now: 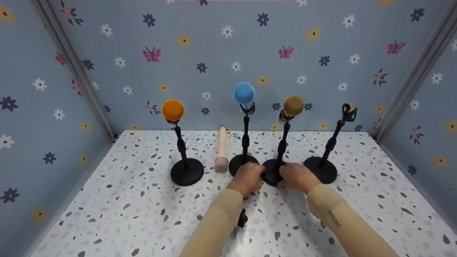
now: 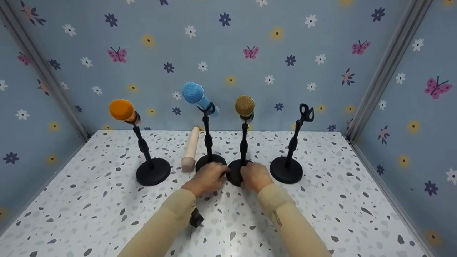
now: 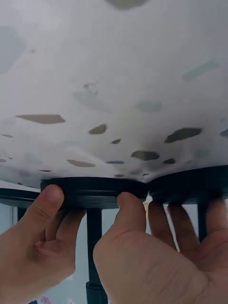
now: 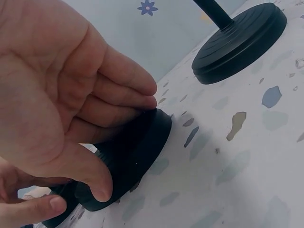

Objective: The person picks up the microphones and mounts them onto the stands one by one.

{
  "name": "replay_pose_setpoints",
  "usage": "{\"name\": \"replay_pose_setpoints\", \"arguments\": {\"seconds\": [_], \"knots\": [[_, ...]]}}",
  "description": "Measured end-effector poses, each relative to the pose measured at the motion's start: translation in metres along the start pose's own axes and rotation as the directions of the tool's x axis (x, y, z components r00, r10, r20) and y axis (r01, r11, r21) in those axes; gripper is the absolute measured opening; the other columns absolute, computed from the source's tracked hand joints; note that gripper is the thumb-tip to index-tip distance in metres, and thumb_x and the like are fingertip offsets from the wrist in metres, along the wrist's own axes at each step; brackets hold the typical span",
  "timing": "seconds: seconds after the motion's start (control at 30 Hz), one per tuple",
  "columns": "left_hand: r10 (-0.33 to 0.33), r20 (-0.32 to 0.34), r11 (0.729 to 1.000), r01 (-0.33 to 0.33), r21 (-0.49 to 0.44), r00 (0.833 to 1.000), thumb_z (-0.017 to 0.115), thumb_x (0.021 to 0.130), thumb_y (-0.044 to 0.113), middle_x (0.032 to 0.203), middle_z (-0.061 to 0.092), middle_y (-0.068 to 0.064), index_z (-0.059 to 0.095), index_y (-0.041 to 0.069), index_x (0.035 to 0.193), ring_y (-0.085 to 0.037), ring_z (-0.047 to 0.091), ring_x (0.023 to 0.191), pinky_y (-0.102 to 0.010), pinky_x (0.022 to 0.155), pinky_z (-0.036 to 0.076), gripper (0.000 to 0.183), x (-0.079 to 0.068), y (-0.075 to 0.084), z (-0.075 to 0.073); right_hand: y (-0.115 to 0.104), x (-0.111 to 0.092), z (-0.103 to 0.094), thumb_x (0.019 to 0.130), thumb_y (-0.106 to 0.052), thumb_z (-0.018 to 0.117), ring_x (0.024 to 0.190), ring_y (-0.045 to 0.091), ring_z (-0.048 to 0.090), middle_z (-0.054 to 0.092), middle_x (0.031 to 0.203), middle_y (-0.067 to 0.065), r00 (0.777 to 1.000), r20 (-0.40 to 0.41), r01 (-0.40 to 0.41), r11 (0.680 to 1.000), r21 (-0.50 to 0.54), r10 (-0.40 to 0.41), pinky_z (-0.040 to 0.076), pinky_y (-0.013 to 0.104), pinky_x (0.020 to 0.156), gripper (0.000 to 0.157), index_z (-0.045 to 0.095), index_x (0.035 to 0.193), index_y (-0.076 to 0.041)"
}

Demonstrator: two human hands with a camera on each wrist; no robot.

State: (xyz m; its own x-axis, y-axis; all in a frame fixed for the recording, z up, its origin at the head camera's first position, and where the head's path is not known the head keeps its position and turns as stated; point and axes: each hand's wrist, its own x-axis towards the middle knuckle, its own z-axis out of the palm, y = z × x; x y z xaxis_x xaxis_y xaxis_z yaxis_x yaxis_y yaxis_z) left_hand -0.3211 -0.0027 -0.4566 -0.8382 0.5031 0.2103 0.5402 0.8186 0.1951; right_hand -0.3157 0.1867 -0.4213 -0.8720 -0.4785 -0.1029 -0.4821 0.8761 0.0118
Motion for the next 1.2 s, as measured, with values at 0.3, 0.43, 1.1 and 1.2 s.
{"name": "replay_pose_setpoints", "arguments": {"seconds": [0.3,0.43,1.1,1.2], "knots": [[0.004,-0.104,1.000,-0.003,0.012,0.995,0.072,0.082,-0.006,0.102,0.066,-0.012,0.070,0.003,0.089,-0.031,0.065,0.097,-0.038,0.091,0.054,0.011,-0.005,-0.010,0.003,0.011,0.016,0.000,0.088,-0.022,0.077,0.070,0.026,0.058,0.063,0.079,0.009,0.990,0.078,-0.127,0.985,0.120,0.118,0.052,0.045,0.071,0.020,0.064,0.080,-0.009],[-0.007,-0.114,1.000,0.007,-0.001,0.993,0.070,0.083,-0.005,0.100,0.065,-0.011,0.070,0.003,0.089,-0.031,0.065,0.094,-0.039,0.091,0.055,0.010,-0.006,-0.010,0.003,0.014,0.020,-0.002,0.091,-0.023,0.075,0.073,0.029,0.061,0.065,0.080,0.011,0.992,0.055,-0.122,0.986,0.115,0.117,0.054,0.047,0.073,0.021,0.065,0.082,-0.007],[-0.031,-0.070,0.995,0.037,0.097,0.997,0.072,0.082,-0.001,0.110,0.065,-0.013,0.073,0.001,0.097,-0.033,0.065,0.099,-0.041,0.089,0.056,0.015,-0.006,-0.008,-0.001,0.041,0.064,0.003,0.101,-0.028,0.064,0.116,0.042,0.060,0.062,0.127,0.028,0.977,0.121,-0.201,0.945,0.260,0.174,0.047,0.055,0.100,0.053,0.053,0.141,0.004],[-0.036,-0.068,0.993,0.043,0.109,0.997,0.073,0.083,0.001,0.112,0.065,-0.013,0.074,0.002,0.097,-0.032,0.064,0.101,-0.040,0.089,0.056,0.014,-0.006,-0.007,0.002,0.043,0.067,0.007,0.101,-0.028,0.064,0.120,0.044,0.058,0.060,0.131,0.028,0.976,0.113,-0.212,0.935,0.286,0.186,0.045,0.056,0.103,0.054,0.050,0.144,0.003]]}}
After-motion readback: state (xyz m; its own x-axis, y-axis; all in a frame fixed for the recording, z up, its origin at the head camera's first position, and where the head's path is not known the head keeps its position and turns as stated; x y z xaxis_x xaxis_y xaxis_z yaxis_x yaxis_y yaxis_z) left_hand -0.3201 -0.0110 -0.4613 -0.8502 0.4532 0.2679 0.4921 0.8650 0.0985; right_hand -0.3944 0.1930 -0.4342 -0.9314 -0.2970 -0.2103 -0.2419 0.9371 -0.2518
